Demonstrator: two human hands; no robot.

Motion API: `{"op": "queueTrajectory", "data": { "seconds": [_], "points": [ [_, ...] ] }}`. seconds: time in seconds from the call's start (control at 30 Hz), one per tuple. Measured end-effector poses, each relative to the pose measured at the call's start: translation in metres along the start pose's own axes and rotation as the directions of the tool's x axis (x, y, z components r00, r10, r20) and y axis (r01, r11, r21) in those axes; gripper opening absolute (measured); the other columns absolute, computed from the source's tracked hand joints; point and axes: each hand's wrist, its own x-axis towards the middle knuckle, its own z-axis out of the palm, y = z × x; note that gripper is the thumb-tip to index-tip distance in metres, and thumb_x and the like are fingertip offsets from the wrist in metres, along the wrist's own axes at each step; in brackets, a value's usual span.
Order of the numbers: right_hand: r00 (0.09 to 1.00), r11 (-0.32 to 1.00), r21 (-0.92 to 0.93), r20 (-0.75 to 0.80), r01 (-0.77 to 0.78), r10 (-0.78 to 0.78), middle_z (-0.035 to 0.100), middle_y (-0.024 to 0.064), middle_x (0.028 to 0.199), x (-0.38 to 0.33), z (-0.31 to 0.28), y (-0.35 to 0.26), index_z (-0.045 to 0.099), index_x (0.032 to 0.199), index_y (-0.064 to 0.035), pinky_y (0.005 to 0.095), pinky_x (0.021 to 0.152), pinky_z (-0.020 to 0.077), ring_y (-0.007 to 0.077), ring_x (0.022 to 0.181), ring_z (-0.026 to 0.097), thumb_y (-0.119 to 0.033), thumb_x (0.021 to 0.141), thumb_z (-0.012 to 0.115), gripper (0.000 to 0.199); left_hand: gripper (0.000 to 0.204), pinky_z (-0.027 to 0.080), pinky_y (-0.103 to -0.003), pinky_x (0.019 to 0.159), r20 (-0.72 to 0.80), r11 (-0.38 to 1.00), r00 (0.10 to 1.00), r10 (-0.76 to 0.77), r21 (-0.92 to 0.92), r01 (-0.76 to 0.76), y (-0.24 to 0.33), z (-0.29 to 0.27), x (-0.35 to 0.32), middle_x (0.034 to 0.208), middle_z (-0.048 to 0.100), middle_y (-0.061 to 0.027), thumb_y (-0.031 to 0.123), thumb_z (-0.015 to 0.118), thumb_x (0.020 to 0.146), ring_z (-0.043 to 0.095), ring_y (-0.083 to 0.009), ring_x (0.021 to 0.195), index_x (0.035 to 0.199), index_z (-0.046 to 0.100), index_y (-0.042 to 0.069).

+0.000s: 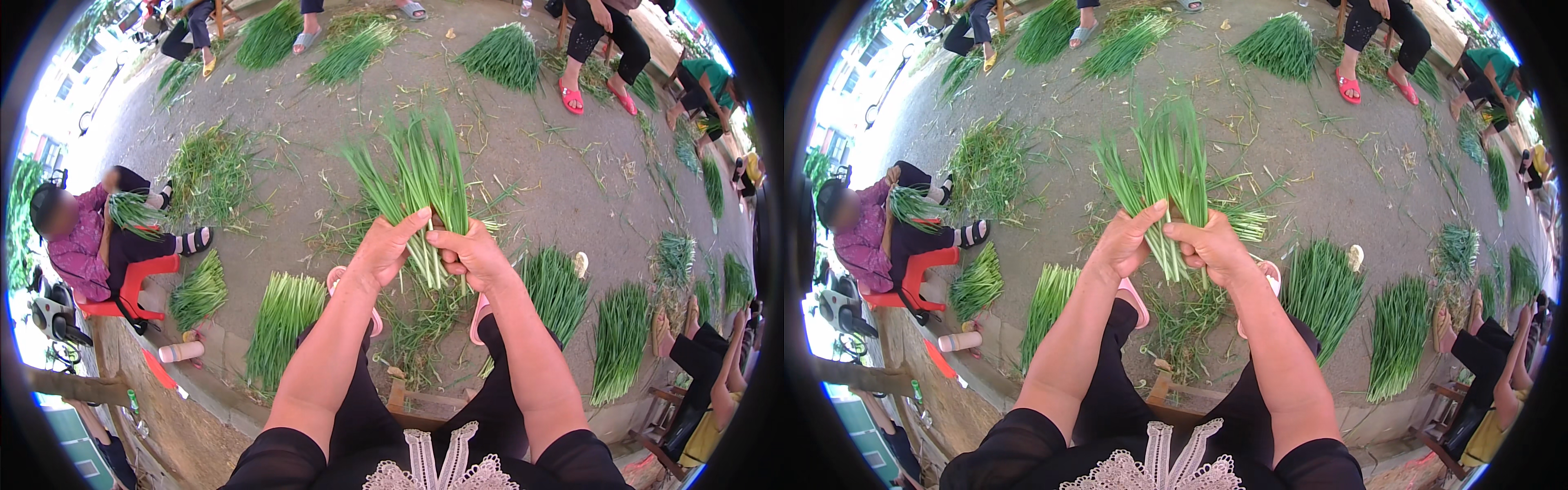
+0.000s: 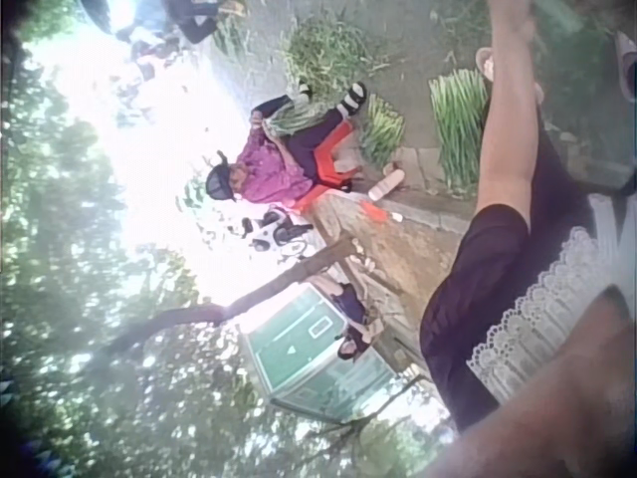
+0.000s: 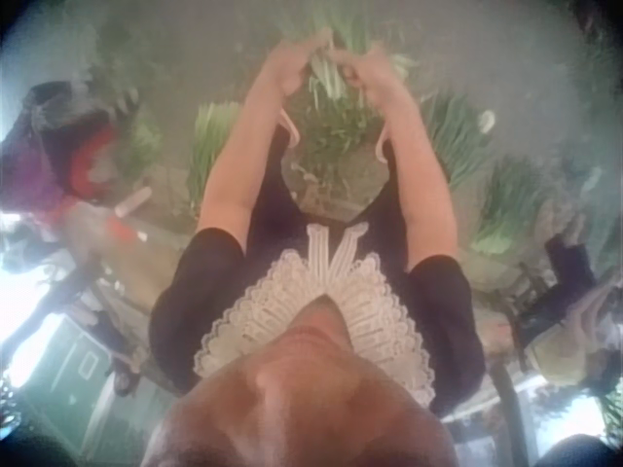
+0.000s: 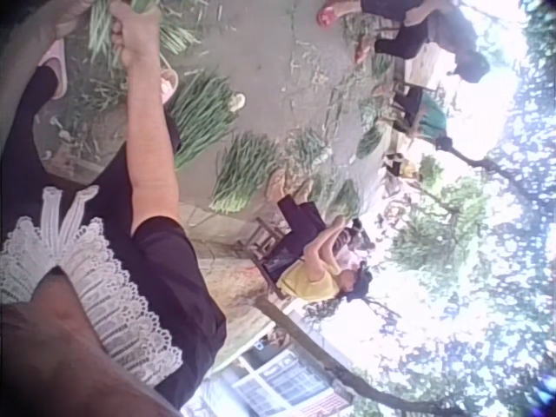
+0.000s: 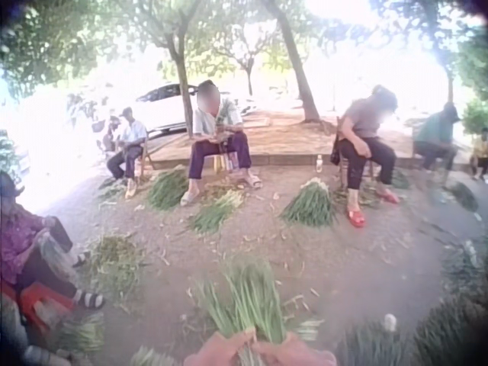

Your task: The person picks up bundles of green onions, cleans them by removing damaged leaves by hand, and sets the bundles aside in piles.

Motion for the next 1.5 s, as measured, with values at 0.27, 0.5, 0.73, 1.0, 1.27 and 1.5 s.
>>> {"op": "queueTrajectory", "data": {
  "seconds": [0.27,0.5,0.73,1.0,1.27,1.5],
  "points": [
    [1.0,1.0,0.02,0.027,-0.004,0.003,0.043,-0.0042,0.055,0.0,-0.01,-0.003,0.056,0.083,-0.0033,0.0189,0.033,0.0243,0.0029,0.041,0.036,-0.009,0.077,0.064,0.012,0.027,0.046,-0.029,0.074,-0.025,0.987,0.998,0.058,0.151,-0.053,0.002,-0.004,0.001,0.092,0.062,-0.0051,0.015,0.064,0.079,0.058,-0.0132,0.081,0.102,0.059,0.001],
    [0.999,0.999,-0.029,-0.046,0.025,-0.026,0.05,-0.0012,0.059,0.001,-0.006,-0.002,0.056,0.083,-0.004,0.0189,0.034,0.0281,0.0046,0.045,0.043,-0.013,0.079,0.064,0.013,0.028,0.046,-0.028,0.071,-0.03,0.974,0.998,0.059,0.221,-0.051,0.003,-0.001,0.0,0.092,0.062,-0.0047,0.014,0.064,0.08,0.057,-0.0123,0.079,0.103,0.059,0.001],
    [0.996,0.998,0.039,-0.072,0.05,-0.047,0.054,0.003,0.064,0.004,-0.011,-0.001,0.056,0.088,-0.0025,0.0202,0.036,0.0339,0.0084,0.049,0.049,-0.014,0.08,0.061,0.015,0.029,0.049,-0.03,0.068,-0.124,0.969,0.991,0.05,0.244,-0.018,0.004,0.0,0.001,0.096,0.061,-0.0078,0.014,0.061,0.082,0.058,-0.0152,0.08,0.107,0.056,0.0],
    [0.996,0.973,-0.216,-0.011,0.085,-0.089,0.047,-0.0019,0.056,0.003,-0.003,0.01,0.056,0.082,-0.0041,0.0205,0.035,0.026,0.0048,0.041,0.039,-0.016,0.075,0.068,0.018,0.026,0.046,-0.029,0.073,-0.149,0.983,0.982,0.114,0.16,-0.089,-0.015,-0.003,0.008,0.099,0.059,-0.0046,0.011,0.061,0.082,0.056,-0.014,0.086,0.105,0.056,0.002],
    [0.981,0.895,-0.441,-0.134,0.068,-0.14,0.047,-0.0004,0.053,0.005,-0.003,0.006,0.058,0.07,-0.0034,0.0261,0.04,0.0334,0.0092,0.045,0.043,-0.023,0.075,0.062,0.021,0.03,0.047,-0.032,0.075,-0.203,0.981,0.976,0.072,0.189,-0.033,-0.014,0.005,0.007,0.098,0.059,-0.0091,0.014,0.061,0.082,0.057,-0.0167,0.084,0.106,0.055,-0.003],
    [0.964,0.944,-0.329,-0.259,-0.031,-0.059,0.042,-0.0053,0.052,0.002,0.001,-0.002,0.053,0.076,-0.0085,0.0201,0.034,0.0257,0.0039,0.039,0.036,-0.015,0.08,0.06,0.01,0.027,0.047,-0.029,0.072,-0.136,0.959,0.99,0.024,0.283,0.015,-0.005,0.012,0.008,0.091,0.063,-0.0084,0.016,0.065,0.077,0.058,-0.0144,0.08,0.098,0.061,0.0]
  ]
}}
